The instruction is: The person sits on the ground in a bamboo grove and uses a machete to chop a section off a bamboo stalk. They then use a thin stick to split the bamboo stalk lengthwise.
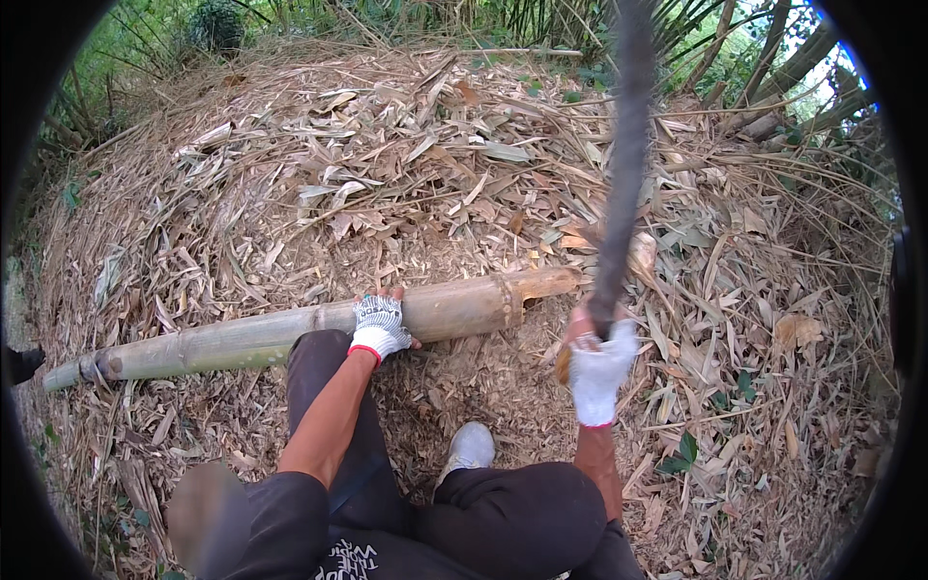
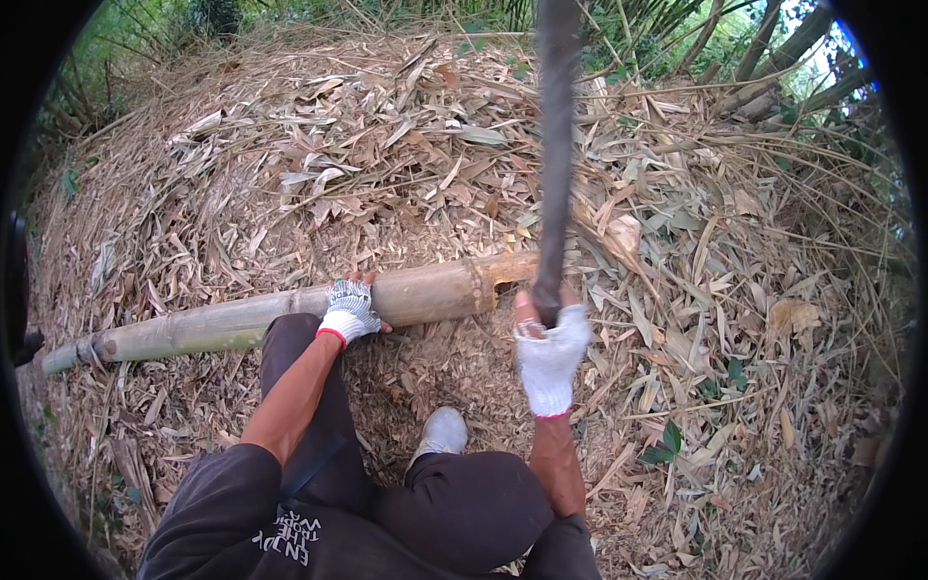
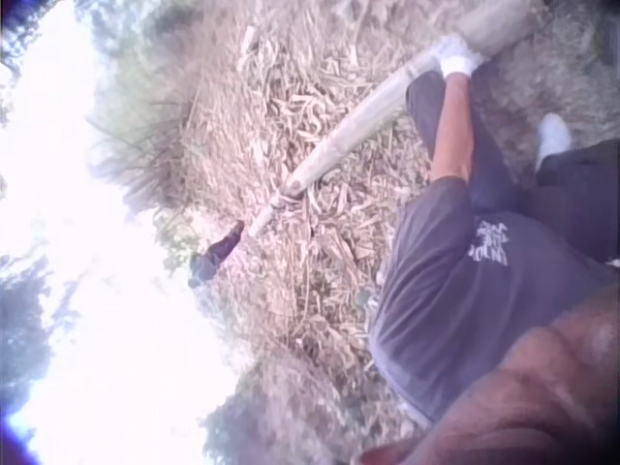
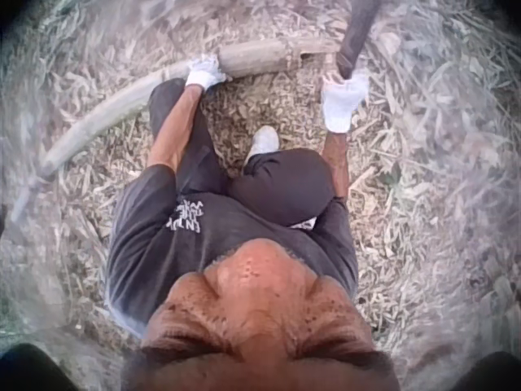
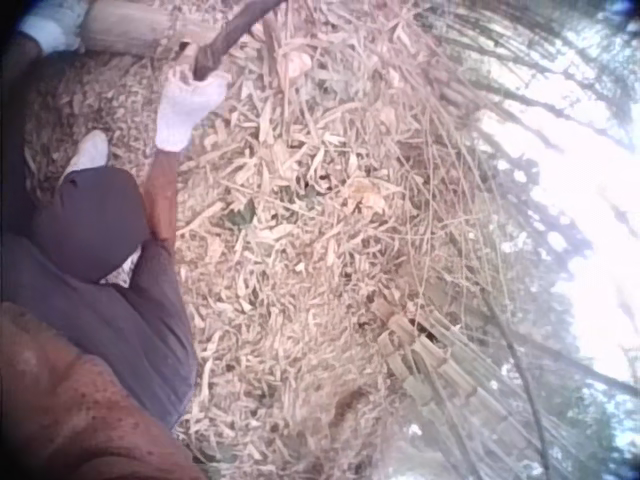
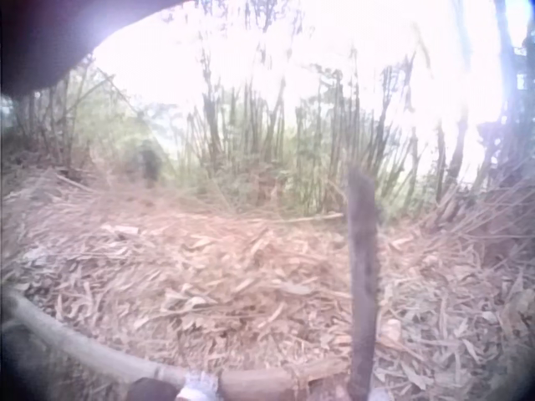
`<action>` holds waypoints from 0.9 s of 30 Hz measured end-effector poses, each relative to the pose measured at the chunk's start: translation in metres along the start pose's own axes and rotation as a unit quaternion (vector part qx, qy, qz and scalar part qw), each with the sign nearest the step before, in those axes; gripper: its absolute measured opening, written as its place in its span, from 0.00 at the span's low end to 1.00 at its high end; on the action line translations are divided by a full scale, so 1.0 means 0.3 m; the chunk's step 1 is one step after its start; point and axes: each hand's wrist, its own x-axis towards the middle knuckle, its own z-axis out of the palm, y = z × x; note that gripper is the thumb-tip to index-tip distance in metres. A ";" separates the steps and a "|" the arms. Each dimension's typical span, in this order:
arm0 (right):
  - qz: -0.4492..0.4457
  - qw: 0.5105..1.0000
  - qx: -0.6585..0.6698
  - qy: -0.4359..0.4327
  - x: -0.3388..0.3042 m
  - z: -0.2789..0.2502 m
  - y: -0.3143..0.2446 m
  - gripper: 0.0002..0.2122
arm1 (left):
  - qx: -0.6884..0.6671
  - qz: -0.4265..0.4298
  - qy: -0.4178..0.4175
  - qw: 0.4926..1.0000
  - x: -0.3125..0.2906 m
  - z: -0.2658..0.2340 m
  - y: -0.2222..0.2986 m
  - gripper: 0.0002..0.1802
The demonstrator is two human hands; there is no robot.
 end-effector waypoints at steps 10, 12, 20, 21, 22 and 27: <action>0.178 0.965 -0.178 -0.078 -0.088 0.027 0.102 0.09 | -0.015 -0.001 0.002 1.000 0.006 0.005 -0.012 0.62; 0.297 0.820 -0.394 -0.291 -0.269 0.060 0.389 0.15 | -0.008 0.003 0.014 1.000 -0.001 0.014 -0.013 0.62; 0.335 0.873 -0.170 -0.310 -0.224 0.013 0.389 0.11 | -0.019 0.000 0.072 0.997 -0.022 0.019 -0.003 0.59; 0.404 0.861 -0.058 -0.305 -0.199 0.012 0.309 0.10 | -0.018 -0.003 0.066 0.998 -0.024 0.019 -0.002 0.60; 0.423 0.868 -0.009 -0.261 -0.167 0.002 0.232 0.09 | -0.015 -0.005 0.056 0.998 -0.026 0.020 -0.001 0.60; -0.115 0.919 0.269 -0.264 0.180 -0.293 -0.115 0.19 | -0.015 -0.007 0.057 0.998 -0.019 0.025 0.004 0.61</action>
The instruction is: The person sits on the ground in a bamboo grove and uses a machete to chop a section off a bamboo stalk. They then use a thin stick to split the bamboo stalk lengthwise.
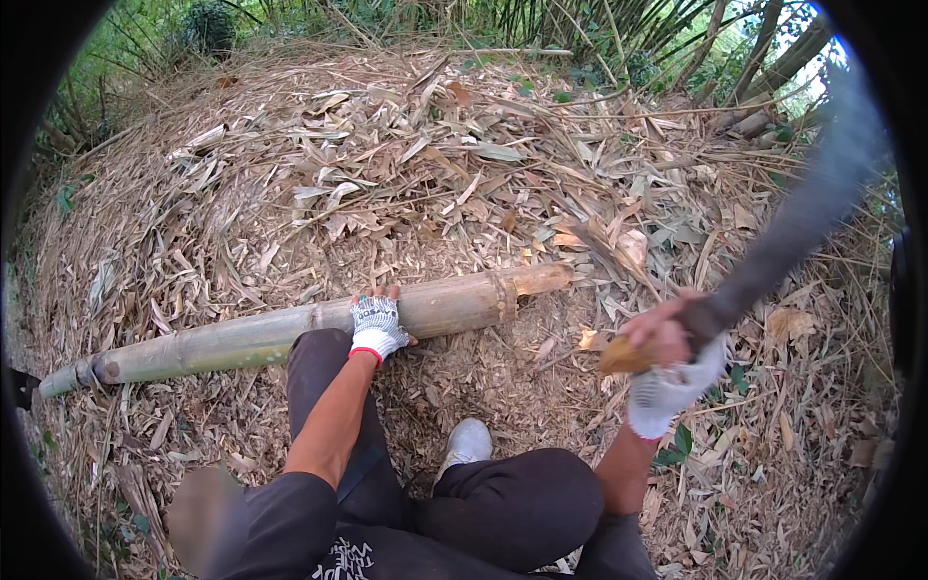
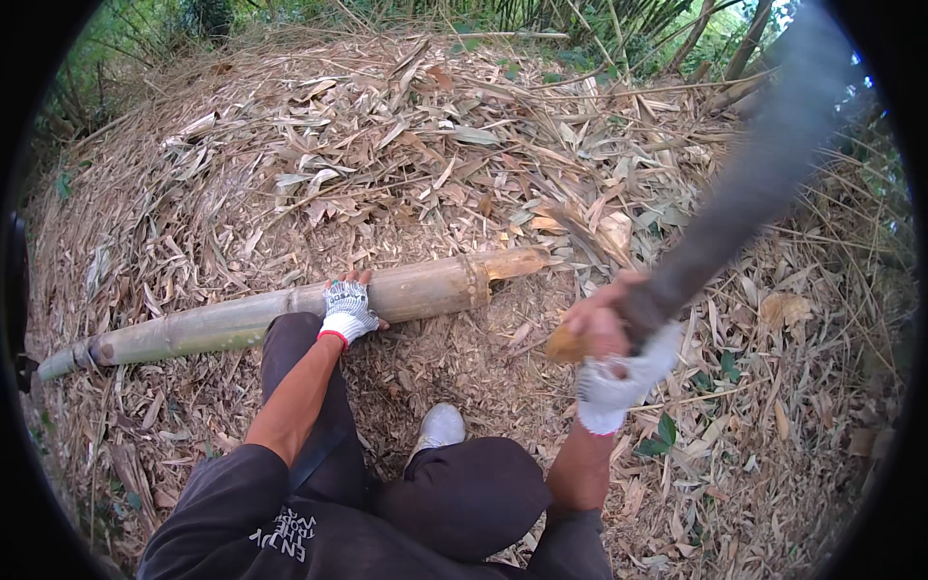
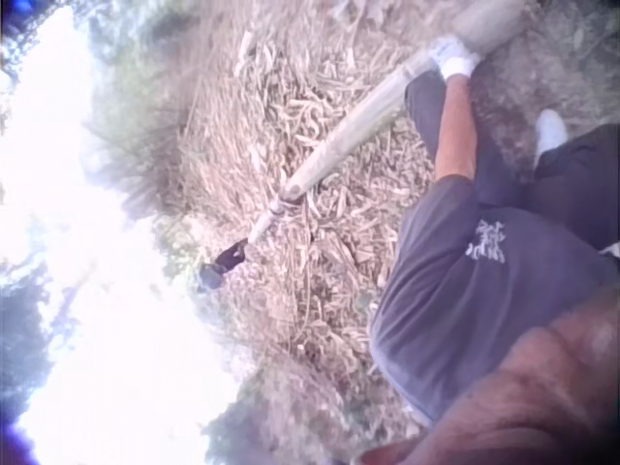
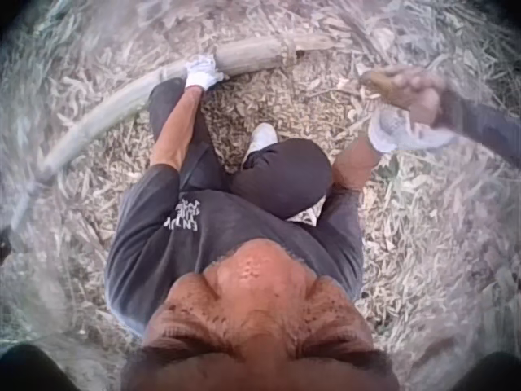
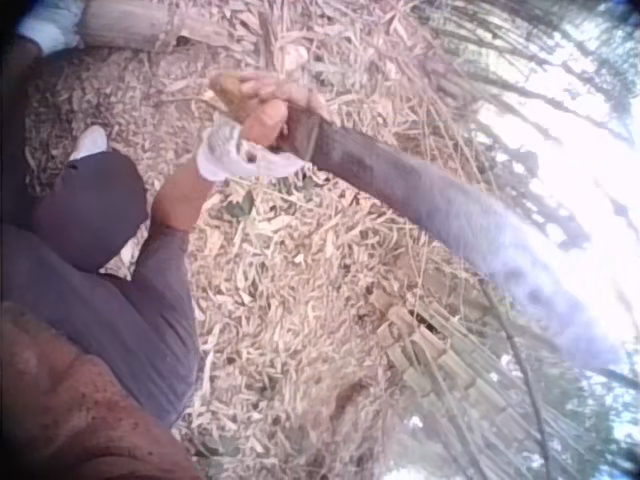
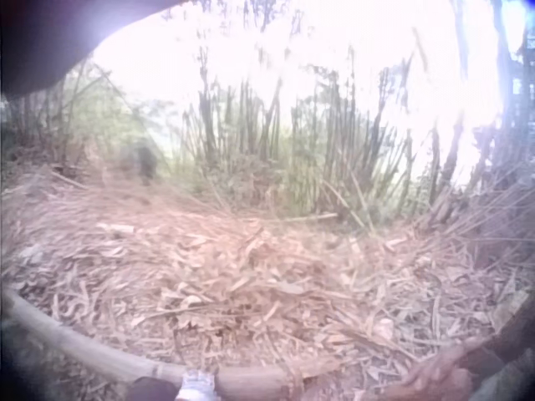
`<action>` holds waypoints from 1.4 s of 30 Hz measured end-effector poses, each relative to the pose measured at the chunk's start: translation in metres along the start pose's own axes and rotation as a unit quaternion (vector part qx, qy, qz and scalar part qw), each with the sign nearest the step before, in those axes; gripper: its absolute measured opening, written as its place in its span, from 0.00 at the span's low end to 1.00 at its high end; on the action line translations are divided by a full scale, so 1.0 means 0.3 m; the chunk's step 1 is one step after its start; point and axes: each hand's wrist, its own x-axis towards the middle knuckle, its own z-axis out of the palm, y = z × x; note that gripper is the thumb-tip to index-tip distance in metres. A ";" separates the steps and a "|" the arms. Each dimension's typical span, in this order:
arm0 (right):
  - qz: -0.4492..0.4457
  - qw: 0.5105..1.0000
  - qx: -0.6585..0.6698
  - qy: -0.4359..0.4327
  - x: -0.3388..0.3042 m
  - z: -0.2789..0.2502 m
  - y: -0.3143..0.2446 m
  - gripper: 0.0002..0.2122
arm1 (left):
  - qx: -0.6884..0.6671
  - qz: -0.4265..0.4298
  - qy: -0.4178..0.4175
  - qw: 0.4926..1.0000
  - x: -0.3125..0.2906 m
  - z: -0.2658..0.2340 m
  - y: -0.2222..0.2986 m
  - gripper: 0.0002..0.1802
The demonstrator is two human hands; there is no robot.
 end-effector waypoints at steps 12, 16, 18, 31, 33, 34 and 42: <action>0.568 0.809 -0.053 0.143 -0.479 0.296 0.701 0.07 | -0.005 -0.001 0.022 1.000 0.002 0.003 0.009 0.59; 0.573 0.743 0.283 0.199 -0.589 0.214 0.742 0.07 | -0.009 -0.007 0.032 0.999 -0.003 0.016 0.009 0.59; 0.541 0.773 0.264 0.203 -0.497 0.195 0.622 0.07 | -0.011 -0.011 0.023 1.000 0.000 0.018 0.009 0.59; -0.072 0.930 -0.166 0.319 0.036 0.193 0.055 0.11 | -0.013 -0.013 -0.001 1.000 0.009 0.023 -0.001 0.62; 0.401 0.851 -0.317 0.121 -0.234 0.269 0.357 0.07 | -0.018 -0.014 0.012 1.000 0.011 0.020 -0.004 0.62; 0.547 0.717 -0.428 -0.056 -0.342 0.265 0.508 0.14 | -0.020 -0.013 0.021 1.000 0.011 0.019 -0.002 0.62; 0.474 0.765 -0.435 0.015 -0.469 0.177 0.719 0.14 | -0.004 -0.011 0.012 1.000 0.007 0.021 0.007 0.61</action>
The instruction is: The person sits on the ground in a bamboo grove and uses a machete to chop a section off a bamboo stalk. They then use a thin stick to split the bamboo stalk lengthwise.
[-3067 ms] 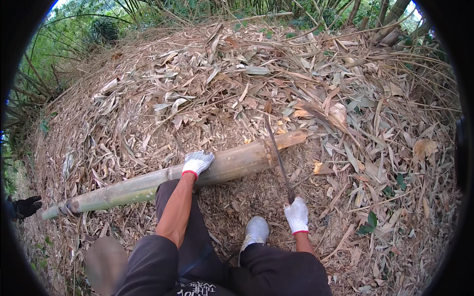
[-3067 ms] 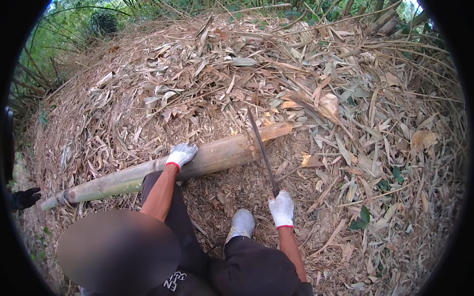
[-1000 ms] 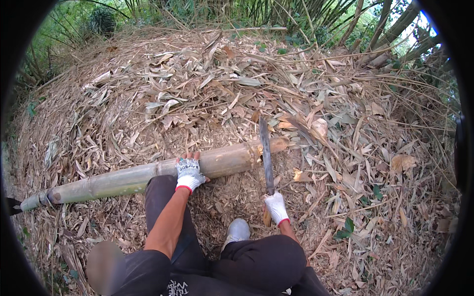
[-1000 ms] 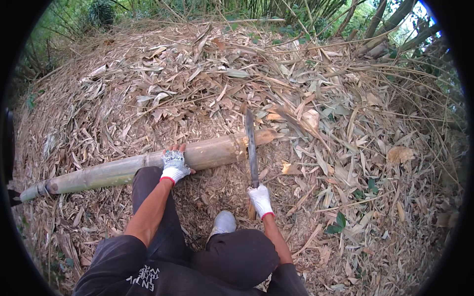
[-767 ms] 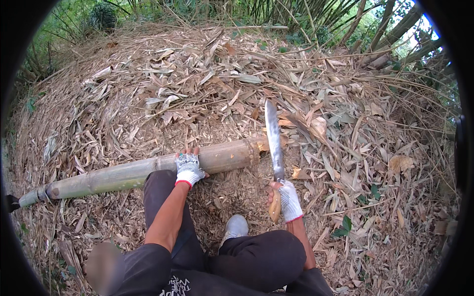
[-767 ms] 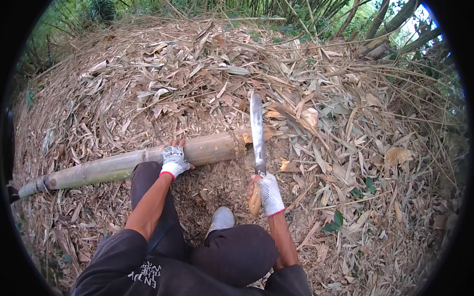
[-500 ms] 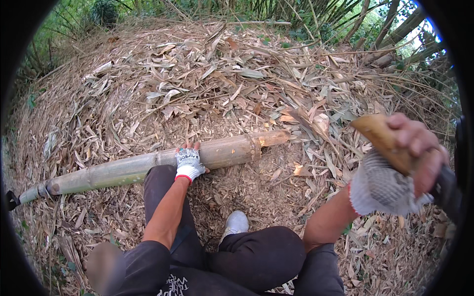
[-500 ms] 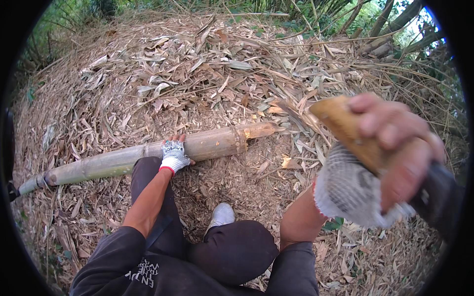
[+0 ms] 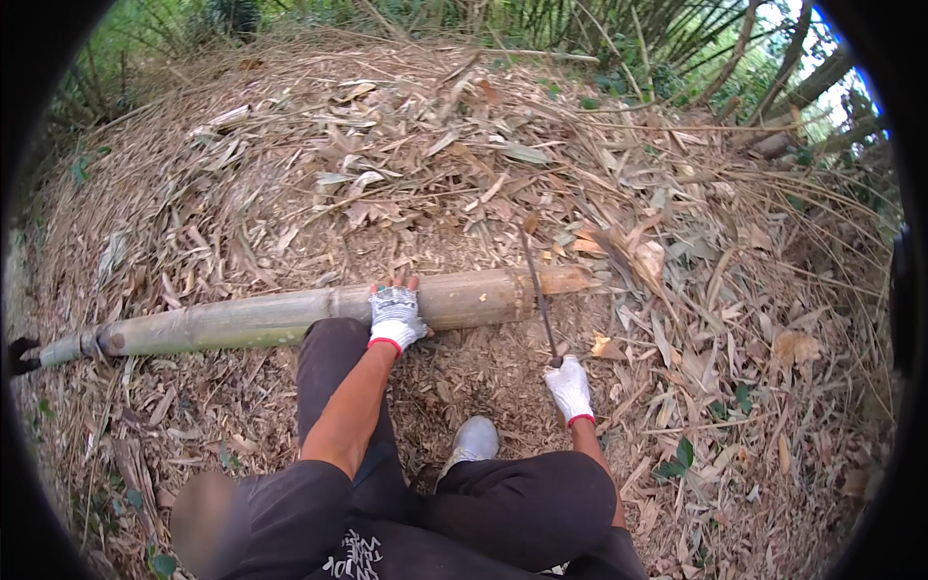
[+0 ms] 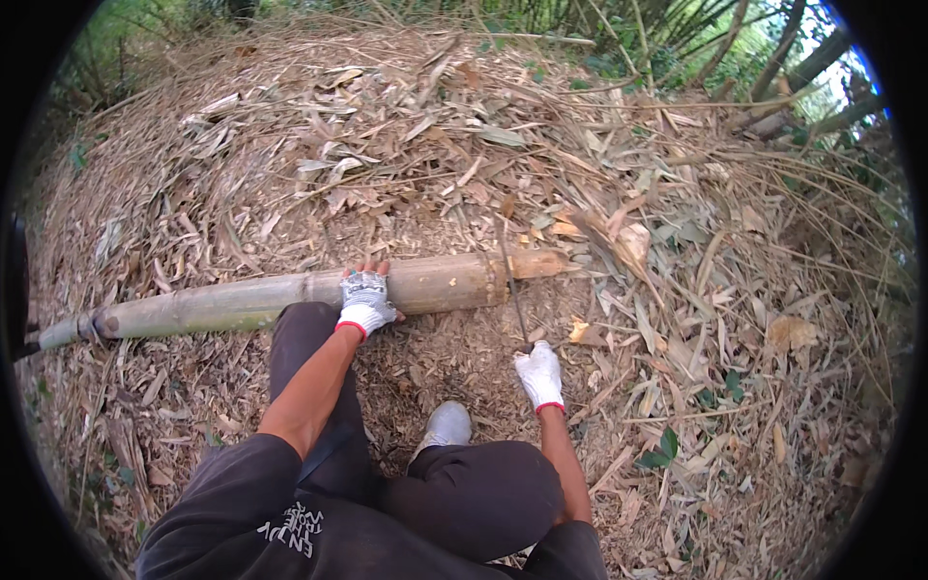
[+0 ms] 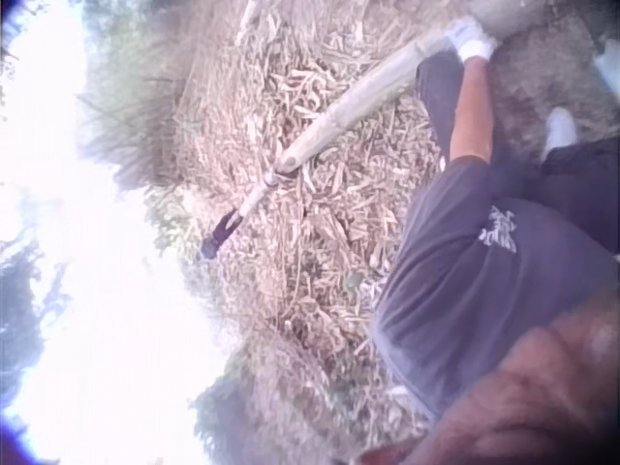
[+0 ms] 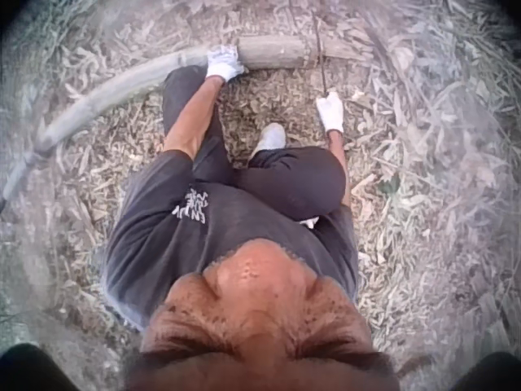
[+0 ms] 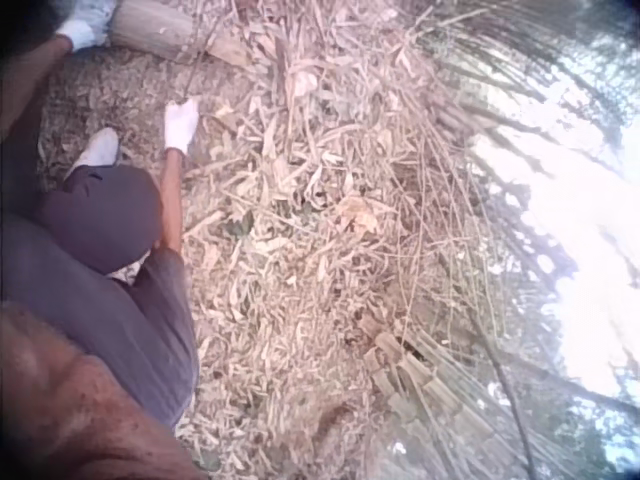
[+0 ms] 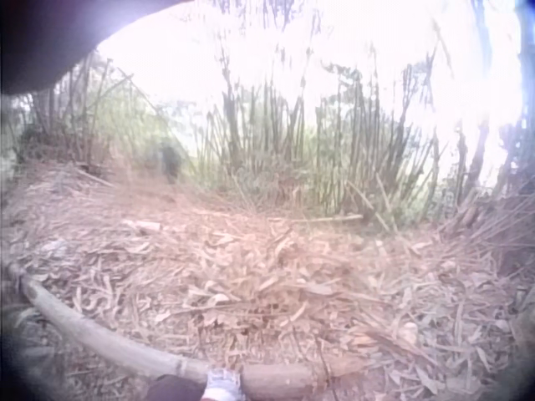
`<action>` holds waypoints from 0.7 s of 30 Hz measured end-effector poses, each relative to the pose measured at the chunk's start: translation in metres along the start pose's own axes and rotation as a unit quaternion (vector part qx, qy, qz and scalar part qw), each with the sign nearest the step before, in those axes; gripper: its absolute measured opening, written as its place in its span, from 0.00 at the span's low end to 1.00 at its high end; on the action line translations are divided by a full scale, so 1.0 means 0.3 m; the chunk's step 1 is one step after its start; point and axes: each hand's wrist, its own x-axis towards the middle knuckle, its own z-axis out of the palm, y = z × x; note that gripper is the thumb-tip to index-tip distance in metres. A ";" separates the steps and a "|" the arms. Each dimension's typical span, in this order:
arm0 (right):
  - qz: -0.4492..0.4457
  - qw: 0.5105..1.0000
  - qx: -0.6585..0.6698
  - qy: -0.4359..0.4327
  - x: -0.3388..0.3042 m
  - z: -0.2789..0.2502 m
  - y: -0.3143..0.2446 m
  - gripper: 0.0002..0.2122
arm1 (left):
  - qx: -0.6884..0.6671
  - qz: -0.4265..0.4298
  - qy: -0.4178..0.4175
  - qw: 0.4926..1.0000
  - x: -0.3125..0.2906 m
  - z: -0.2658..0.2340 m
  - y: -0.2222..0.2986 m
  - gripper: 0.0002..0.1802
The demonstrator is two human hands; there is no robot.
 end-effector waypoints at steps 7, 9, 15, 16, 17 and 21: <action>-0.094 0.984 0.025 0.150 0.015 -0.103 -0.173 0.12 | -0.009 0.008 0.033 0.999 0.002 0.028 -0.025 0.61; -0.176 0.941 0.184 0.225 -0.008 -0.319 -0.275 0.14 | -0.012 0.011 0.040 0.999 0.007 0.036 -0.022 0.62; -0.673 0.496 0.533 0.132 -0.196 -1.095 -0.708 0.20 | -0.009 -0.005 0.025 1.000 0.012 0.019 -0.001 0.62; -0.681 0.501 0.504 0.178 -0.202 -1.068 -0.719 0.18 | -0.009 -0.006 0.023 1.000 0.012 0.012 0.001 0.63; -0.686 0.503 0.475 0.225 -0.207 -1.028 -0.706 0.17 | -0.008 -0.005 0.021 1.000 0.007 0.008 0.002 0.63; 0.023 0.996 0.077 0.034 -0.098 -0.279 -0.327 0.16 | -0.022 -0.009 0.015 1.000 -0.003 0.005 0.000 0.59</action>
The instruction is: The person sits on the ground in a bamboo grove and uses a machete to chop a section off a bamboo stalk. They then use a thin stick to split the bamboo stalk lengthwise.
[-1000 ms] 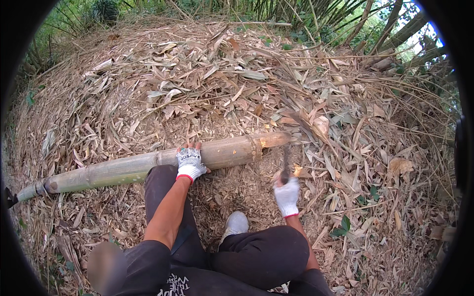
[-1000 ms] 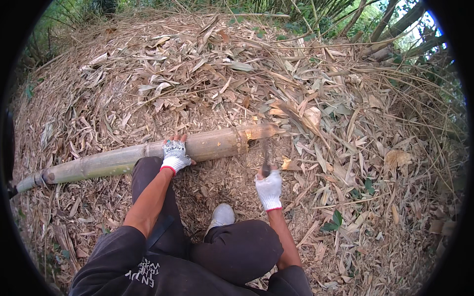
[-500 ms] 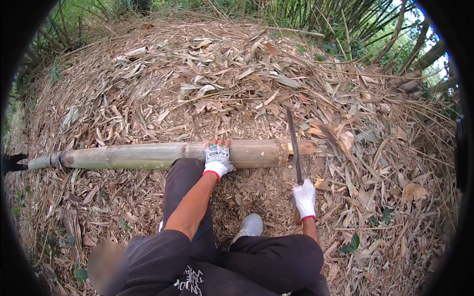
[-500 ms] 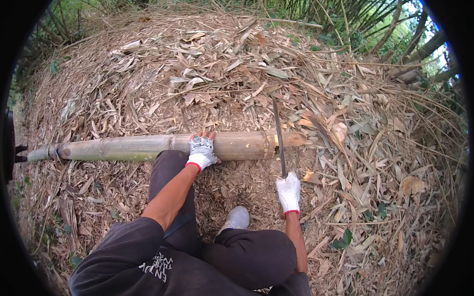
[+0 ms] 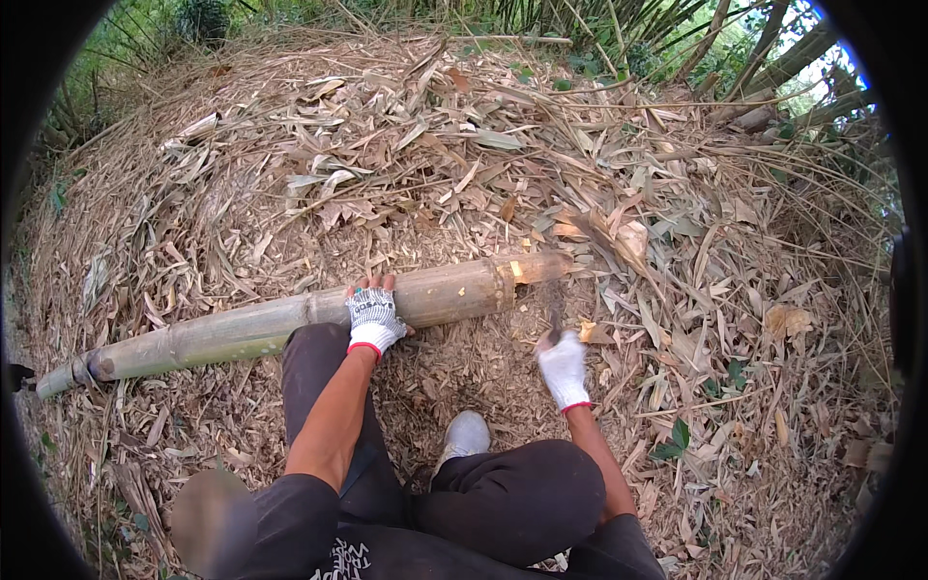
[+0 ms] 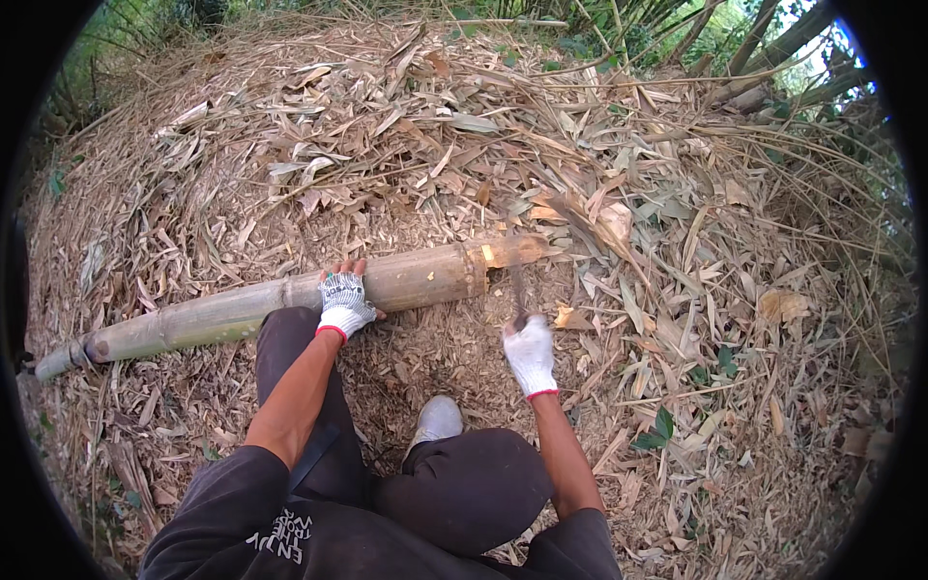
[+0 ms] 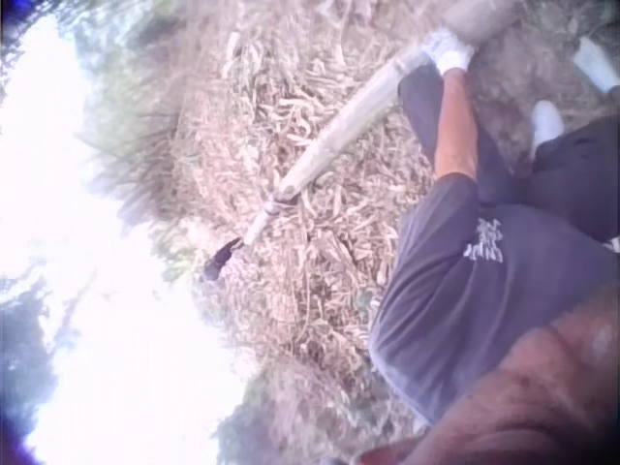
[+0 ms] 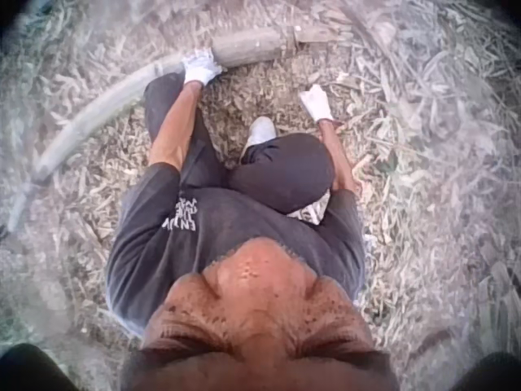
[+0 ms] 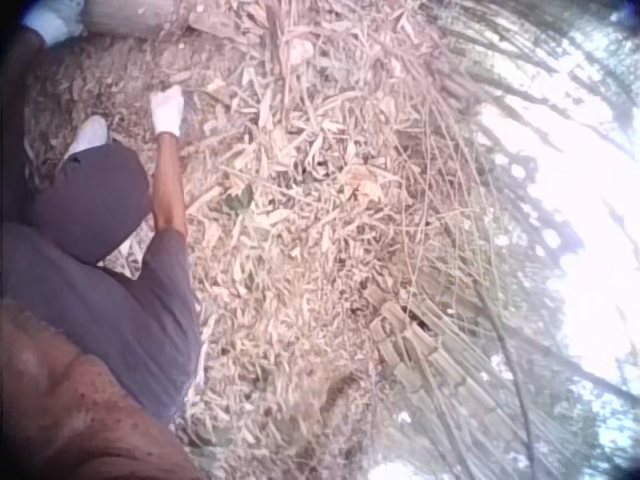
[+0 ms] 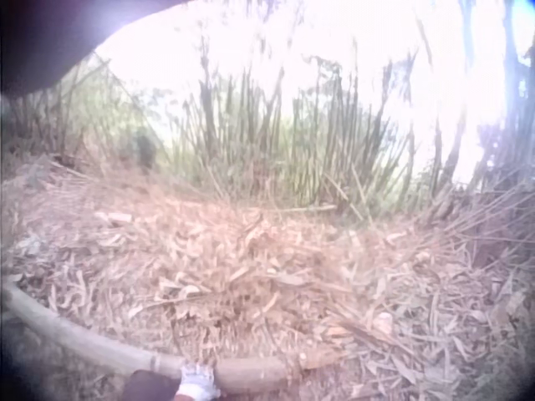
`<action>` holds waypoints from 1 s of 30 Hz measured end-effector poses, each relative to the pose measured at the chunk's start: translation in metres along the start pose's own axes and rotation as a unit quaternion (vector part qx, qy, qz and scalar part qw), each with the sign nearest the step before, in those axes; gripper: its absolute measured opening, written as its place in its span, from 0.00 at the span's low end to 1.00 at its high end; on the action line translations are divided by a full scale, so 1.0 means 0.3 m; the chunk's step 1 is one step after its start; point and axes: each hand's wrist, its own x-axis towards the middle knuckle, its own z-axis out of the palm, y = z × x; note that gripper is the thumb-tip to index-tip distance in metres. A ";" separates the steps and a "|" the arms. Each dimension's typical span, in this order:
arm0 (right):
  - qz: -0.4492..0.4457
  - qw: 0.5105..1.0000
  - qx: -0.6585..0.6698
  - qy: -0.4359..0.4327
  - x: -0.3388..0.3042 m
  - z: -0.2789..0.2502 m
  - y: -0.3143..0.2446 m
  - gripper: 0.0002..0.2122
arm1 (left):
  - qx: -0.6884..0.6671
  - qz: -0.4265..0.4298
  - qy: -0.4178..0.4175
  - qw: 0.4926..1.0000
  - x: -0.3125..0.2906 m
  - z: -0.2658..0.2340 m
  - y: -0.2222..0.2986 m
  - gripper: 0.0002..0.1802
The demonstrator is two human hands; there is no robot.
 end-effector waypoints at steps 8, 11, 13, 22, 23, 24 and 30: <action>-0.042 0.990 -0.098 -0.091 0.162 0.177 0.331 0.14 | -0.014 0.003 -0.016 1.000 0.069 -0.001 -0.037 0.65; -0.107 0.987 -0.067 -0.103 0.140 0.087 0.213 0.15 | -0.015 -0.003 -0.022 1.000 0.091 -0.009 -0.042 0.65; -0.086 0.990 -0.097 -0.056 0.117 0.115 0.202 0.14 | -0.001 0.005 -0.011 1.000 0.085 -0.006 -0.034 0.62; -0.113 0.985 -0.125 -0.030 0.021 0.088 0.200 0.20 | 0.044 0.010 0.020 0.999 0.019 0.008 0.001 0.59; -0.143 0.980 -0.105 0.094 -0.004 0.026 0.172 0.22 | 0.043 0.014 0.017 0.999 0.022 0.007 0.000 0.59; -0.227 0.950 -0.072 0.200 -0.020 -0.023 0.143 0.24 | 0.038 0.006 -0.006 0.999 0.023 0.008 -0.002 0.60; -0.185 0.967 -0.154 0.082 -0.003 0.121 0.214 0.29 | 0.055 0.009 -0.015 0.998 0.047 0.006 -0.004 0.62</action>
